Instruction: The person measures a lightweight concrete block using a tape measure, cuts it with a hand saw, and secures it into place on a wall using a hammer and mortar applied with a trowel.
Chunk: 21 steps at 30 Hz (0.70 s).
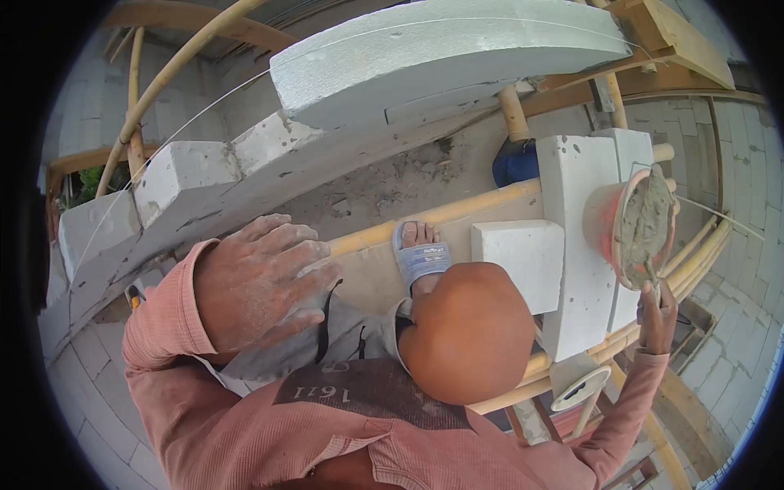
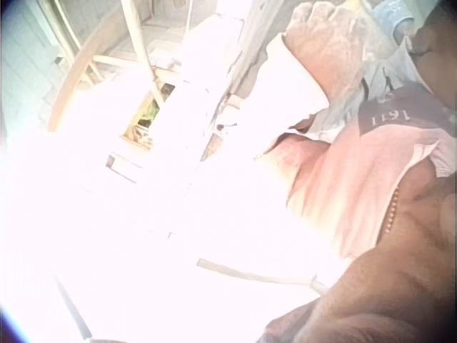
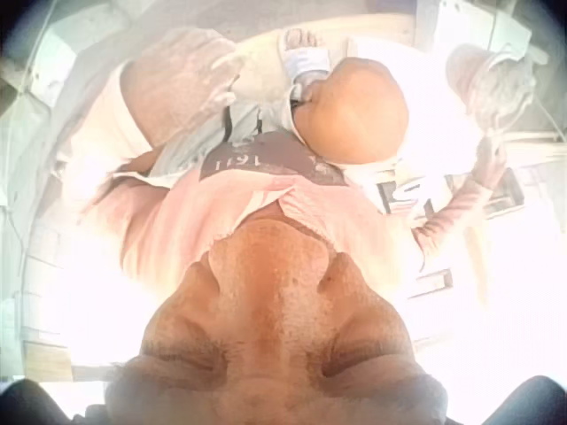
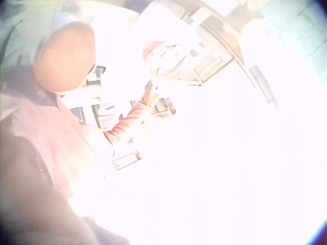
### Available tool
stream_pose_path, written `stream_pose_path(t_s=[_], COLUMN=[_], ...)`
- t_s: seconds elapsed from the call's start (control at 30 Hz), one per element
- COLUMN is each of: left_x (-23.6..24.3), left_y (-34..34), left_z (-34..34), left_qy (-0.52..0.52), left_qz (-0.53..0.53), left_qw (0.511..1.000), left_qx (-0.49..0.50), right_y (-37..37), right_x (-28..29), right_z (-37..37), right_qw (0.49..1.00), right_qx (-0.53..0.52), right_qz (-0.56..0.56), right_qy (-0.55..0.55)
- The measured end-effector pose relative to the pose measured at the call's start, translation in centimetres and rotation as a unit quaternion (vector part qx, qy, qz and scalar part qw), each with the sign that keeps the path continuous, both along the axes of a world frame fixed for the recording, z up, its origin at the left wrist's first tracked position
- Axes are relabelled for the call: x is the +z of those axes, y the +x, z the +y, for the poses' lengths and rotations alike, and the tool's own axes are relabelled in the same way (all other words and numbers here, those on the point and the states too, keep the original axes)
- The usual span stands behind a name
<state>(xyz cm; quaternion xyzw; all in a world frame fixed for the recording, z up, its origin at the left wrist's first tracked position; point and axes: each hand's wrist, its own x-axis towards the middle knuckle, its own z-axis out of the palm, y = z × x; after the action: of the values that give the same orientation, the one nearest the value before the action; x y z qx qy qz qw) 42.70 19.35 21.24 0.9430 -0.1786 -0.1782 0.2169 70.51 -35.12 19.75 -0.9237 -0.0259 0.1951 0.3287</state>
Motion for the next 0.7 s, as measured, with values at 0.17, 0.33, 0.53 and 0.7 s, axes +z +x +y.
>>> stream_pose_path(t_s=[0.17,0.33,0.53,0.7], left_x=[1.0,-1.1,-2.0,-0.1], left_y=[-6.0,-12.6,-14.0,-14.5], left_z=[0.1,-0.2,1.6,2.0], left_qy=[-0.033,-0.019,-0.012,-0.003], left_qz=[0.170,0.180,0.198,0.142], left_qw=[0.978,0.976,0.980,0.989], left_qx=[-0.117,-0.120,0.004,0.036], right_y=[-2.7,-7.8,-11.6,-16.1], right_x=[-3.4,-14.3,-22.6,-19.0], right_z=[13.9,30.9,44.4,49.1], right_qw=[0.954,0.820,0.751,0.755], right_qx=[0.258,0.370,0.638,0.573], right_qz=[0.155,0.424,-0.002,-0.297], right_qy=[-0.008,0.106,0.172,-0.117])
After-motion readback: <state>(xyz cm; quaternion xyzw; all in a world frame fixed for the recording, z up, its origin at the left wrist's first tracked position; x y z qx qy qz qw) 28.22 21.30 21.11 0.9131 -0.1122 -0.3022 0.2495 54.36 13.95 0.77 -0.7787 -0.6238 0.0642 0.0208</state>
